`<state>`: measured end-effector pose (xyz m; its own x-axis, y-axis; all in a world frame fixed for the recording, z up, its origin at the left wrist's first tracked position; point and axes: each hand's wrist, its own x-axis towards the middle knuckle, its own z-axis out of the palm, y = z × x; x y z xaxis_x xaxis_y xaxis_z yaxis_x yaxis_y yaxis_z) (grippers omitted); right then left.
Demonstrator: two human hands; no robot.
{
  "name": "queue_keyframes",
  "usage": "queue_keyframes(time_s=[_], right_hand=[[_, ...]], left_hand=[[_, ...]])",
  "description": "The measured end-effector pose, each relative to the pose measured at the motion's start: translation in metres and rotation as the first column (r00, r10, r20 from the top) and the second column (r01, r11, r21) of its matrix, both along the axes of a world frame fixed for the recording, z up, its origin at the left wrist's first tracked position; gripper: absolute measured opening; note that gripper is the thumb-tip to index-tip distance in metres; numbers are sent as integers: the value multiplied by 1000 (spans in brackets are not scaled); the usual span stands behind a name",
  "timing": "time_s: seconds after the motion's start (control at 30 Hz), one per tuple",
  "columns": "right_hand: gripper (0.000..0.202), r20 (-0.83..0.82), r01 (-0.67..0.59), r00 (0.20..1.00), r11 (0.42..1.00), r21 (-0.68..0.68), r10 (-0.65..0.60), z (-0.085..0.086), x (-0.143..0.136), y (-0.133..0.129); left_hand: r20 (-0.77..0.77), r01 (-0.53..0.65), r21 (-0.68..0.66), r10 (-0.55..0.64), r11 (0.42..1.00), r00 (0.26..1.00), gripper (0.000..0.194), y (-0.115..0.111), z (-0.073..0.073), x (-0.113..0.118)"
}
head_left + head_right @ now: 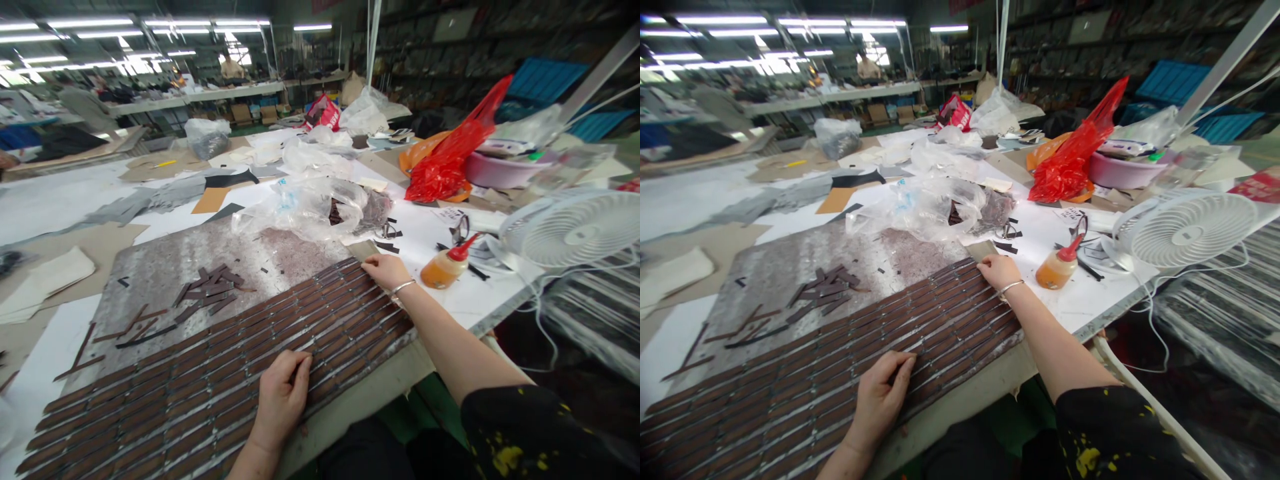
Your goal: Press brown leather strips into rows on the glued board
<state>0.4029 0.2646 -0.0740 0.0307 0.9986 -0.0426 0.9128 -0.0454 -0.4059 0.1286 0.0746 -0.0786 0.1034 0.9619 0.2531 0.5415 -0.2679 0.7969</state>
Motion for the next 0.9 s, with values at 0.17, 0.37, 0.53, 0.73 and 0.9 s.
queue_keyframes(time_s=[0.17, 0.37, 0.53, 0.73, 0.9], right_hand=[[23, 58, 55, 997, 998, 17, -56, 0, -9, -2], [23, 236, -30, 972, 993, 111, 3, 4, -20, -10], [30, 393, -190, 914, 963, 191, 102, -1, -29, -19], [29, 380, -206, 919, 949, 239, 104, -7, -27, -15], [24, 371, -178, 925, 956, 234, 81, -8, -25, -12]], left_hand=[[43, -27, 2, 27, 1000, 999, 13, -1, -1, 3], [65, -39, 8, 38, 999, 997, 13, -1, -1, 4], [52, -32, 8, 32, 999, 998, 13, -1, -2, 3], [30, -4, 2, 4, 1000, 1000, 12, -1, -1, 1], [17, -3, 0, 3, 1000, 1000, 12, 0, -1, 1]])
